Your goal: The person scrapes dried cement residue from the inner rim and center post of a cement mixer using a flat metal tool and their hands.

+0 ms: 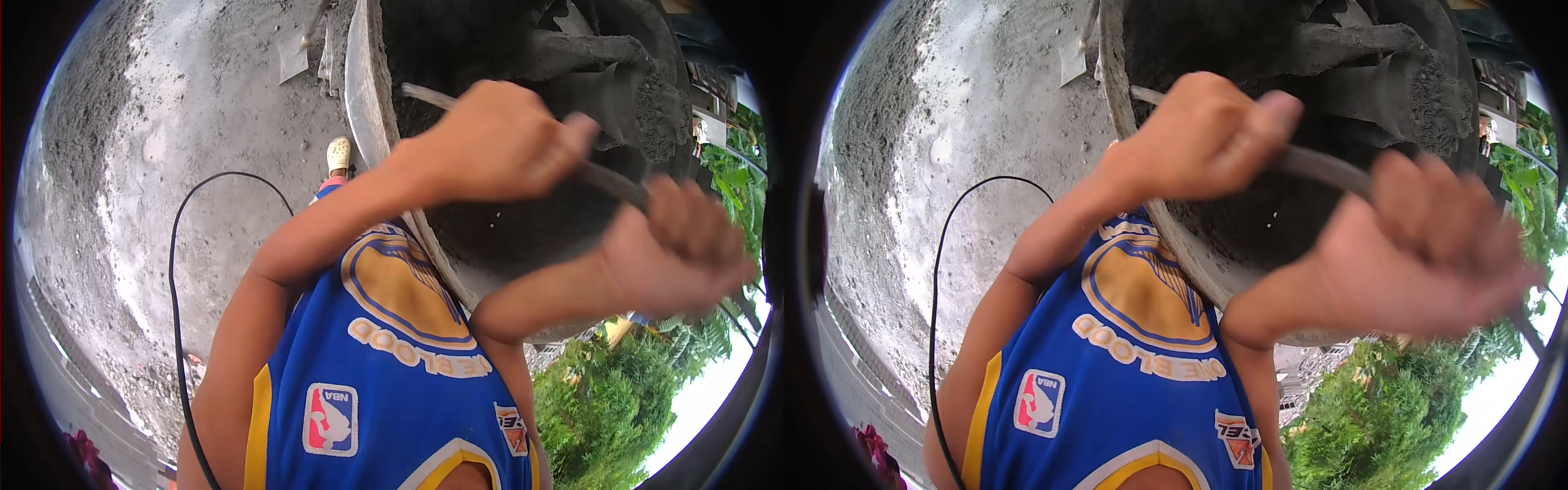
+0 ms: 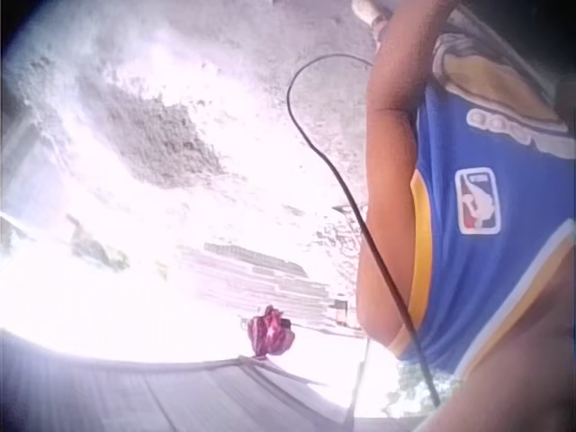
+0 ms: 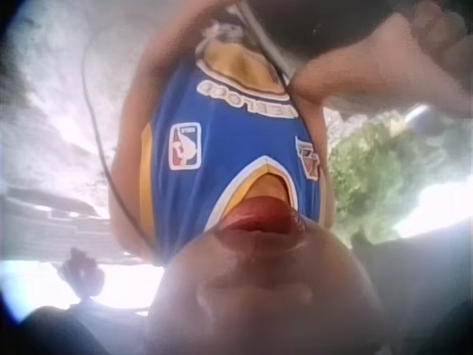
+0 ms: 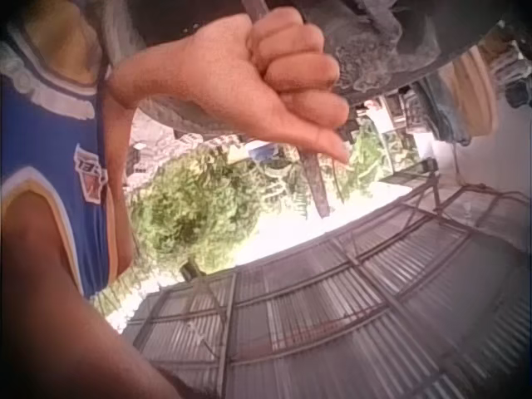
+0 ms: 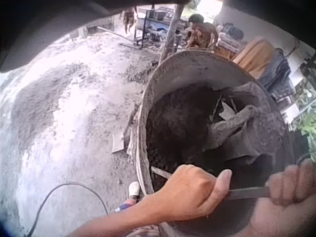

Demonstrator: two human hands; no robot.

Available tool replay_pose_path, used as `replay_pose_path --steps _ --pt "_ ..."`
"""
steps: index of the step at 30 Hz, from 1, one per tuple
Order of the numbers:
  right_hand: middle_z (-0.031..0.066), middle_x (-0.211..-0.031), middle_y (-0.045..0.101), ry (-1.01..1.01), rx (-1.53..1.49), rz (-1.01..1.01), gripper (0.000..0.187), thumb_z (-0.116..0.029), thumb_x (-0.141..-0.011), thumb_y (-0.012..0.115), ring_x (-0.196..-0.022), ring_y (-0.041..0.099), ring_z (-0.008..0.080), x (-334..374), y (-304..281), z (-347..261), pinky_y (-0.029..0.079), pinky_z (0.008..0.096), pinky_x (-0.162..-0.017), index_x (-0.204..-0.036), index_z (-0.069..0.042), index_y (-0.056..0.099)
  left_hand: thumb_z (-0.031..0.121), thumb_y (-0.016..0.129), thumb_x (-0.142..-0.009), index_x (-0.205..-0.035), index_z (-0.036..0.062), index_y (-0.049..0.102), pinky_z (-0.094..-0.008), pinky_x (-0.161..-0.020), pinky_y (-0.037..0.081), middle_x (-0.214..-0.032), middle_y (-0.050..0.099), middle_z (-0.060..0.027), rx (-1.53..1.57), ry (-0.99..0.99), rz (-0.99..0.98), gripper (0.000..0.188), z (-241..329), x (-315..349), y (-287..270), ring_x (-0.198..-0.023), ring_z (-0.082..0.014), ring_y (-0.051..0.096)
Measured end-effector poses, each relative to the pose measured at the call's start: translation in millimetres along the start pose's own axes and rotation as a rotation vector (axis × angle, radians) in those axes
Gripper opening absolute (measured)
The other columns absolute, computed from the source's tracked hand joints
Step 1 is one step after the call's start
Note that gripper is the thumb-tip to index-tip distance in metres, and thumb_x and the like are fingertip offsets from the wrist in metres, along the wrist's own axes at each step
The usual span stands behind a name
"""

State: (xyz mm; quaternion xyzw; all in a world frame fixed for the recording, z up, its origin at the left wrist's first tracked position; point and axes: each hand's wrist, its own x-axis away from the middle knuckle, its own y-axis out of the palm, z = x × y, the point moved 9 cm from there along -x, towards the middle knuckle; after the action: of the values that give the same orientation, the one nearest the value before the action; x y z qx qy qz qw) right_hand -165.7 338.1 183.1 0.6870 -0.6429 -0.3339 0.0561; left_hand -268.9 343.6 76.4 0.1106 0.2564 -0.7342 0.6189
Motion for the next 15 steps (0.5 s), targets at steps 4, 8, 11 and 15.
replay_pose_path --steps 4,8,11,15 --pt "-0.004 -0.046 0.02 0.14 0.103 -0.058 0.053 -0.05 -0.098 0.024 -0.042 0.009 0.0096 8 -9 64 0.01 0.0277 -0.042 -0.057 -0.017 0.021 0.029 0.039 -0.094 -0.048 0.0016 0.051 -0.0435 -0.045 0.04 -0.043 0.045 -0.0175 0.032 -0.242 0.066 0.055 -59 36 -10 -0.042 -0.0383 0.047" --pt "-0.0032 -0.049 0.023 0.165 0.038 -0.113 0.049 -0.047 -0.097 0.027 -0.044 0.013 0.0094 -11 -4 12 0.014 0.028 -0.042 -0.058 -0.017 0.025 0.031 0.034 -0.098 -0.062 -0.0001 0.058 -0.0371 -0.055 0.044 -0.053 0.052 -0.0136 0.033 -0.076 -0.143 0.054 -15 14 -6 -0.053 -0.0291 0.055" --pt "-0.0047 -0.046 0.018 0.19 -0.211 -0.243 0.045 -0.033 -0.095 0.034 -0.042 0.012 0.0076 -14 20 -17 0.012 0.025 -0.043 -0.054 -0.018 0.021 0.033 0.038 -0.096 -0.08 0.0005 0.064 -0.033 -0.065 0.048 -0.07 0.062 -0.0136 0.179 0.025 0.039 0.045 -15 11 -46 -0.067 -0.0238 0.062" --pt "-0.0047 -0.046 0.024 -0.081 0.332 0.041 0.044 -0.032 -0.094 0.039 -0.041 0.02 0.0062 6 0 -14 0.018 0.0232 -0.04 -0.054 -0.015 0.03 0.047 0.028 -0.097 -0.068 0.0015 0.061 -0.029 -0.061 0.044 -0.061 0.059 -0.0091 0.077 -0.11 0.533 0.064 -27 21 -102 -0.055 -0.0162 0.056"
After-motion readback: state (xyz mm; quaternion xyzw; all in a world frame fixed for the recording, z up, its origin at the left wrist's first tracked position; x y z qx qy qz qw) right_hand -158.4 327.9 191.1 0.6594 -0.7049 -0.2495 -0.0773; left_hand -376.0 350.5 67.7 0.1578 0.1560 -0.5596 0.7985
